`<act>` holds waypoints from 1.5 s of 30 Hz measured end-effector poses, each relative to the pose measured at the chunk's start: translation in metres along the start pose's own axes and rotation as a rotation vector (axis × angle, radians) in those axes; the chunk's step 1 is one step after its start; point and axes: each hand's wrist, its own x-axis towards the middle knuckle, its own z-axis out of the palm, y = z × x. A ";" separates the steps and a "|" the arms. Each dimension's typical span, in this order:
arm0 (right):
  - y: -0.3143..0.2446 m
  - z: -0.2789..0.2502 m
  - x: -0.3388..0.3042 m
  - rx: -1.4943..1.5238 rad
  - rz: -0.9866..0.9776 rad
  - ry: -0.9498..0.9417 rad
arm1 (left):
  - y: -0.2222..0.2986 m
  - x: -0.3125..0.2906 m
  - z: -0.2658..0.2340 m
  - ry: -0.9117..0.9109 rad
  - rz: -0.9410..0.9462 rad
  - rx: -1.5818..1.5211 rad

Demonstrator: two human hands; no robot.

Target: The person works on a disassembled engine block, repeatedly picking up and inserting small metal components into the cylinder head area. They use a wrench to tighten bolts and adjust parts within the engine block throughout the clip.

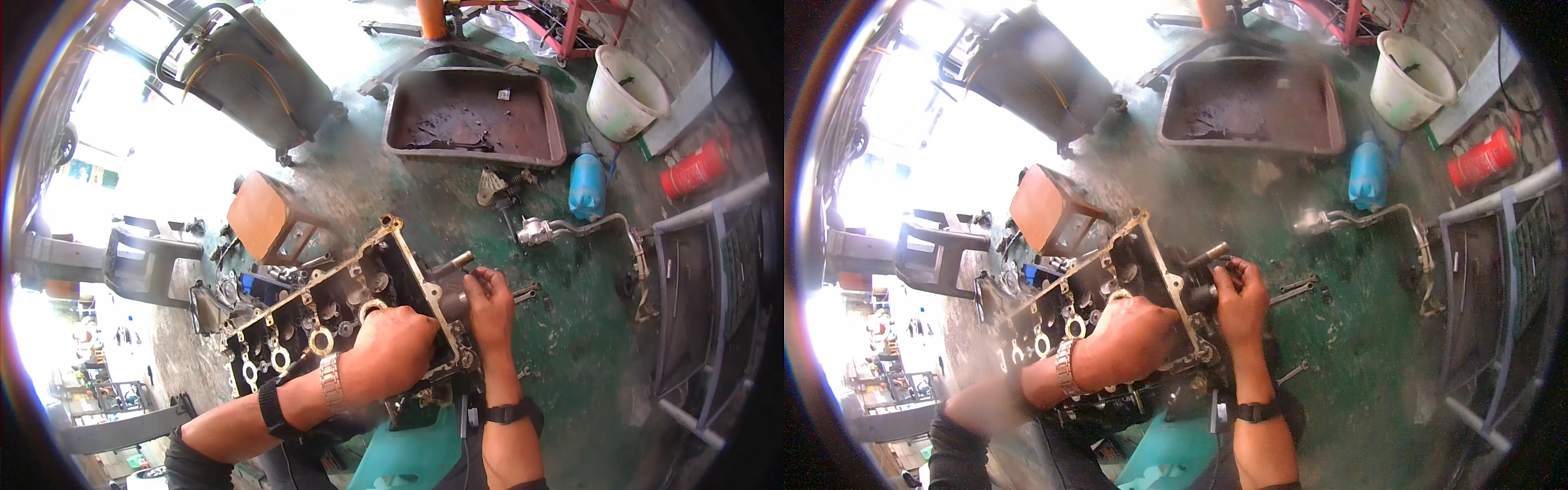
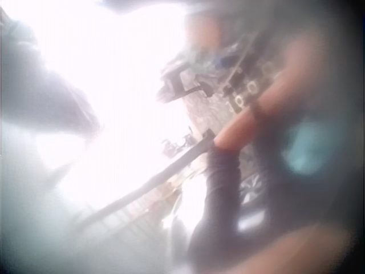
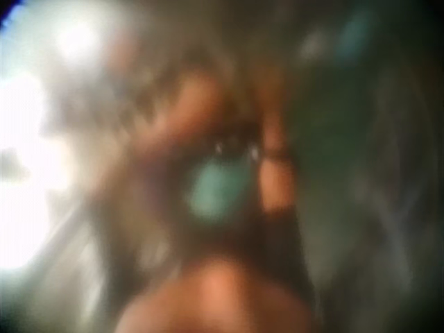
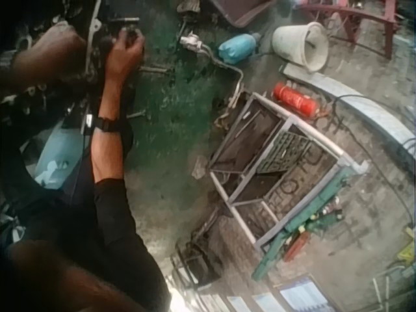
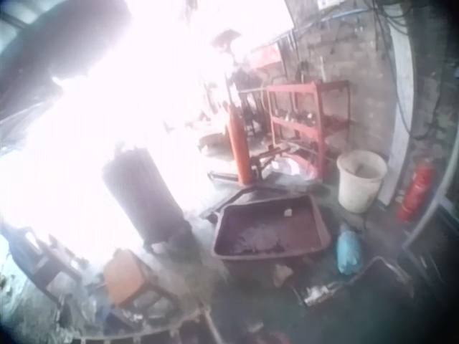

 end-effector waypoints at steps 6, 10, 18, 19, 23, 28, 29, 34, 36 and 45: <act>0.002 0.001 0.001 0.028 0.004 0.009 | -0.004 -0.005 -0.003 -0.005 0.041 -0.109; 0.004 0.001 0.000 0.018 -0.008 0.024 | -0.005 -0.005 0.004 0.075 0.025 -0.132; 0.004 0.000 0.000 0.008 -0.019 0.020 | -0.008 -0.001 0.018 0.148 0.049 0.021; 0.003 0.000 0.000 -0.001 -0.019 0.017 | -0.008 0.000 0.018 0.136 0.053 0.033; 0.002 0.000 0.000 0.024 -0.009 0.018 | -0.009 0.005 0.018 0.078 0.048 0.058; 0.001 0.000 0.000 0.017 0.008 0.011 | -0.010 0.005 0.013 0.043 0.067 0.086; 0.001 0.000 0.000 0.023 0.018 0.009 | -0.010 0.004 0.012 0.049 0.055 0.071; 0.002 -0.001 -0.001 0.020 0.019 0.013 | -0.009 -0.002 0.009 0.104 0.014 -0.006; 0.003 -0.001 -0.001 0.014 0.009 0.009 | -0.008 -0.002 0.009 0.108 0.012 -0.006; 0.001 0.000 0.000 0.014 -0.004 0.013 | -0.011 0.002 0.012 0.097 0.076 0.010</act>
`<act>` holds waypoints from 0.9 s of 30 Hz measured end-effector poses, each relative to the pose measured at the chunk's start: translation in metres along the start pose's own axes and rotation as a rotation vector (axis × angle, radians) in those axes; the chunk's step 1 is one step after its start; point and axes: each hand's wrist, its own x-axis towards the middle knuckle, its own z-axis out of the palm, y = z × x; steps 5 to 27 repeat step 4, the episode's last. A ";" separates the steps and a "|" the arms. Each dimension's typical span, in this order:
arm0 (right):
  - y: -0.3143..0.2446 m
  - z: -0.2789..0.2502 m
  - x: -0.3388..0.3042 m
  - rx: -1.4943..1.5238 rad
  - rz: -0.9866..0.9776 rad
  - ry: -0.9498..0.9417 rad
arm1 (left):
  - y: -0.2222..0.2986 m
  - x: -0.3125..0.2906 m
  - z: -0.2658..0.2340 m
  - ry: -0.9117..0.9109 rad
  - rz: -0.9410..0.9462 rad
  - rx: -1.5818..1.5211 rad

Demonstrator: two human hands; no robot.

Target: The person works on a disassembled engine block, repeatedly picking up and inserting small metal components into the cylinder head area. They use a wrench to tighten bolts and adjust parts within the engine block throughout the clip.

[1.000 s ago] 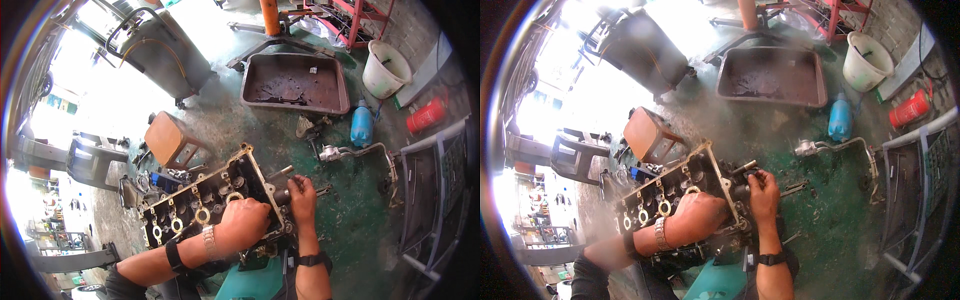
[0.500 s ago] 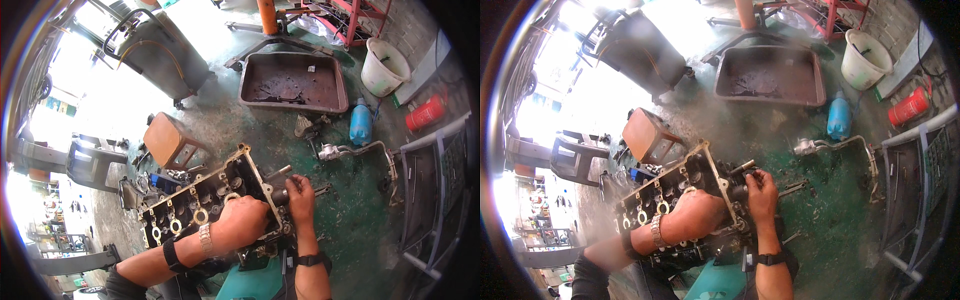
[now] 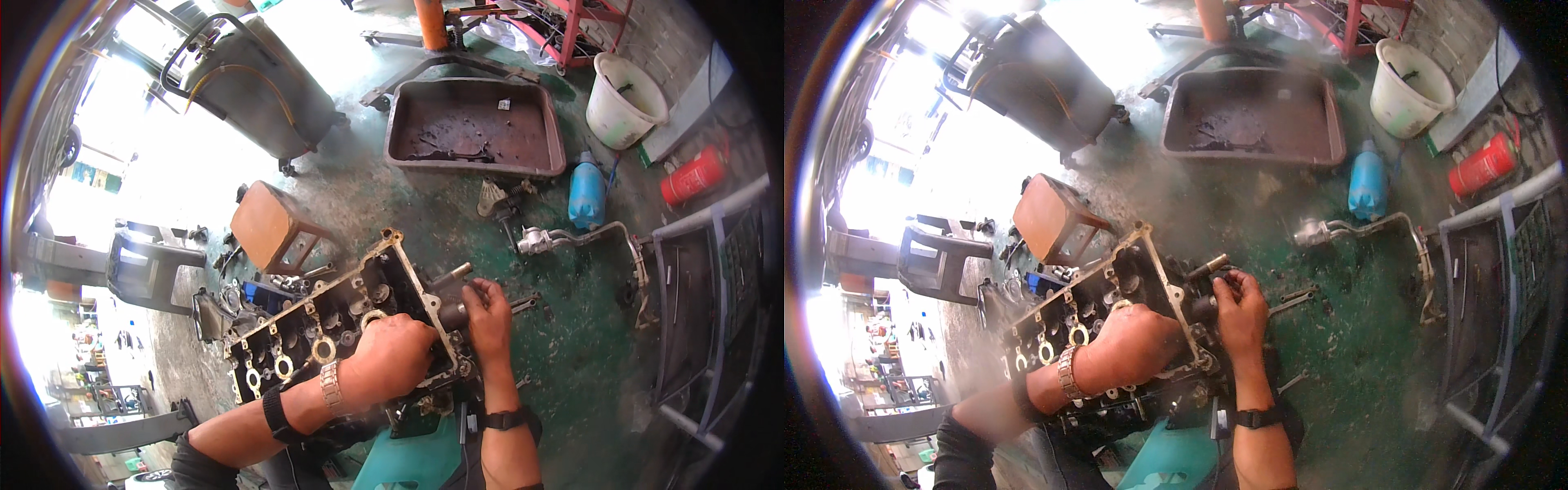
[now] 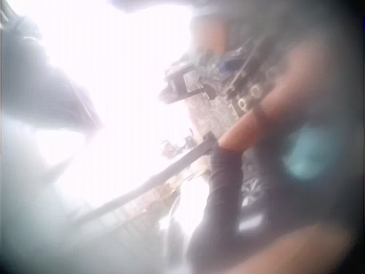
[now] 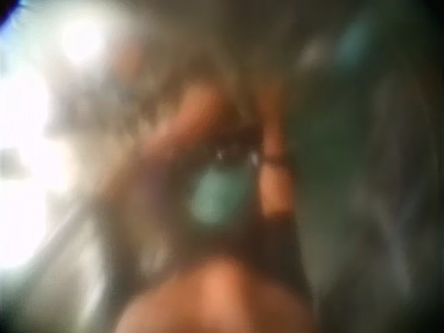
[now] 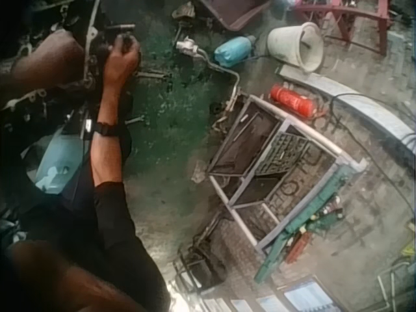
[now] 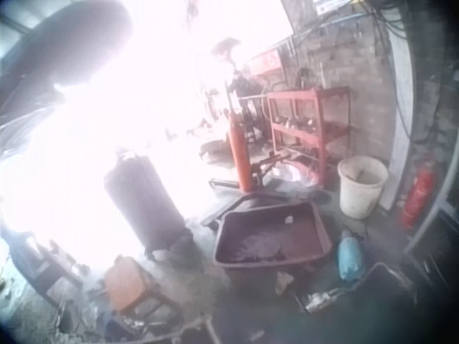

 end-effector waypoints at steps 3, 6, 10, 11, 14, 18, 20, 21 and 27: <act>-0.001 -0.001 -0.001 0.019 0.008 -0.021 | 0.001 -0.001 0.000 0.012 -0.004 -0.008; -0.001 -0.001 0.000 0.019 0.020 -0.024 | 0.002 -0.002 0.001 0.018 -0.010 -0.017; -0.001 -0.001 0.000 0.019 0.020 -0.024 | 0.002 -0.002 0.001 0.018 -0.010 -0.017; -0.001 -0.001 0.000 0.019 0.020 -0.024 | 0.002 -0.002 0.001 0.018 -0.010 -0.017; -0.001 -0.001 0.000 0.019 0.020 -0.024 | 0.002 -0.002 0.001 0.018 -0.010 -0.017; -0.001 -0.001 0.000 0.019 0.020 -0.024 | 0.002 -0.002 0.001 0.018 -0.010 -0.017; -0.001 -0.001 0.000 0.019 0.020 -0.024 | 0.002 -0.002 0.001 0.018 -0.010 -0.017; -0.001 -0.001 0.000 0.019 0.020 -0.024 | 0.002 -0.002 0.001 0.018 -0.010 -0.017; -0.001 -0.001 0.000 0.019 0.020 -0.024 | 0.002 -0.002 0.001 0.018 -0.010 -0.017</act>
